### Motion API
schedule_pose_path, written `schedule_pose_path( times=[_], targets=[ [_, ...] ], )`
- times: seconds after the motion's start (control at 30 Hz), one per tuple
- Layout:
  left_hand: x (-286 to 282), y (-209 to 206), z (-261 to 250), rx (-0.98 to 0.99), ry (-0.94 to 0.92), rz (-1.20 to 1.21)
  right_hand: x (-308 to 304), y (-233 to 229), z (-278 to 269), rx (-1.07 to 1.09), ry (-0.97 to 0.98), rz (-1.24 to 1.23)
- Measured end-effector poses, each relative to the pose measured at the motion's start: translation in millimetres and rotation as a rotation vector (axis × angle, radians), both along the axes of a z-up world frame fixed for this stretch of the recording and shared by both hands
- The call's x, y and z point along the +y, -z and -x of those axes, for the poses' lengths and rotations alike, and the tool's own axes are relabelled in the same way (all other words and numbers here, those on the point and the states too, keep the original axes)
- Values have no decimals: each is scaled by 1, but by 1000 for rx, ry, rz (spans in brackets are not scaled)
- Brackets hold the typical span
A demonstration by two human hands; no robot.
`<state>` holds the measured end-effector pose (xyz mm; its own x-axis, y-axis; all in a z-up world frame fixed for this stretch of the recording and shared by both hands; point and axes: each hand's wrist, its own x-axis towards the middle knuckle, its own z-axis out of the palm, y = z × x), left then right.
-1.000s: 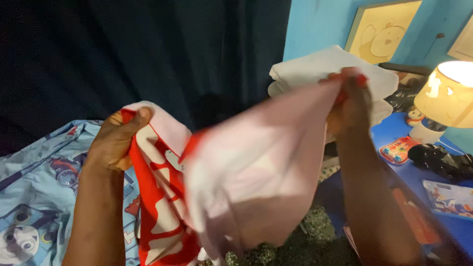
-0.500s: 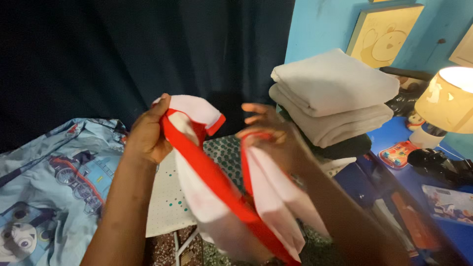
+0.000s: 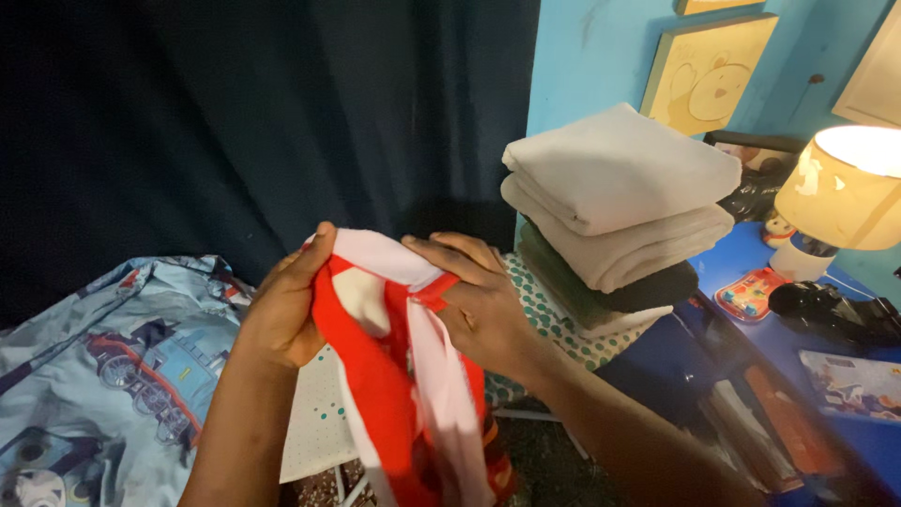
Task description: The person folds a white towel and a red-and-white patterned towel on an ironing board, then stacks them. They then unfold and refold a blue patterned sheet on the same surface.
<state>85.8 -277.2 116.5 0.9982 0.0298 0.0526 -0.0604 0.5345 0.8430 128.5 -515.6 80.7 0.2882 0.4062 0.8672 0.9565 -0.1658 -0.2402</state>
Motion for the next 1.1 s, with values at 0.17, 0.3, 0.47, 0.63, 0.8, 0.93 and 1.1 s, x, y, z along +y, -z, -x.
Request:
schedule_pose_path(
  times=[0.17, 0.3, 0.47, 0.63, 0.8, 0.93, 1.1],
  targets=[
    [15, 9, 2, 44, -54, -35, 1, -10, 14, 51, -137, -90],
    [22, 20, 5, 69, -156, -92, 2, -13, 17, 391, -177, 36],
    [25, 23, 14, 65, -179, -197, 3, -9, 7, 484, -313, -63],
    [9, 29, 23, 27, -162, -407, 4, -8, 1, 502, -285, -160],
    [-6, 49, 32, -189, -83, -923, -7, -21, -1, 554, -125, -192],
    [8, 72, 33, 213, -366, -1525, -18, -28, -4, 619, -43, -251],
    [42, 121, 28, 299, -339, -1305, -35, -37, -22, 618, 27, -381]
  ],
)
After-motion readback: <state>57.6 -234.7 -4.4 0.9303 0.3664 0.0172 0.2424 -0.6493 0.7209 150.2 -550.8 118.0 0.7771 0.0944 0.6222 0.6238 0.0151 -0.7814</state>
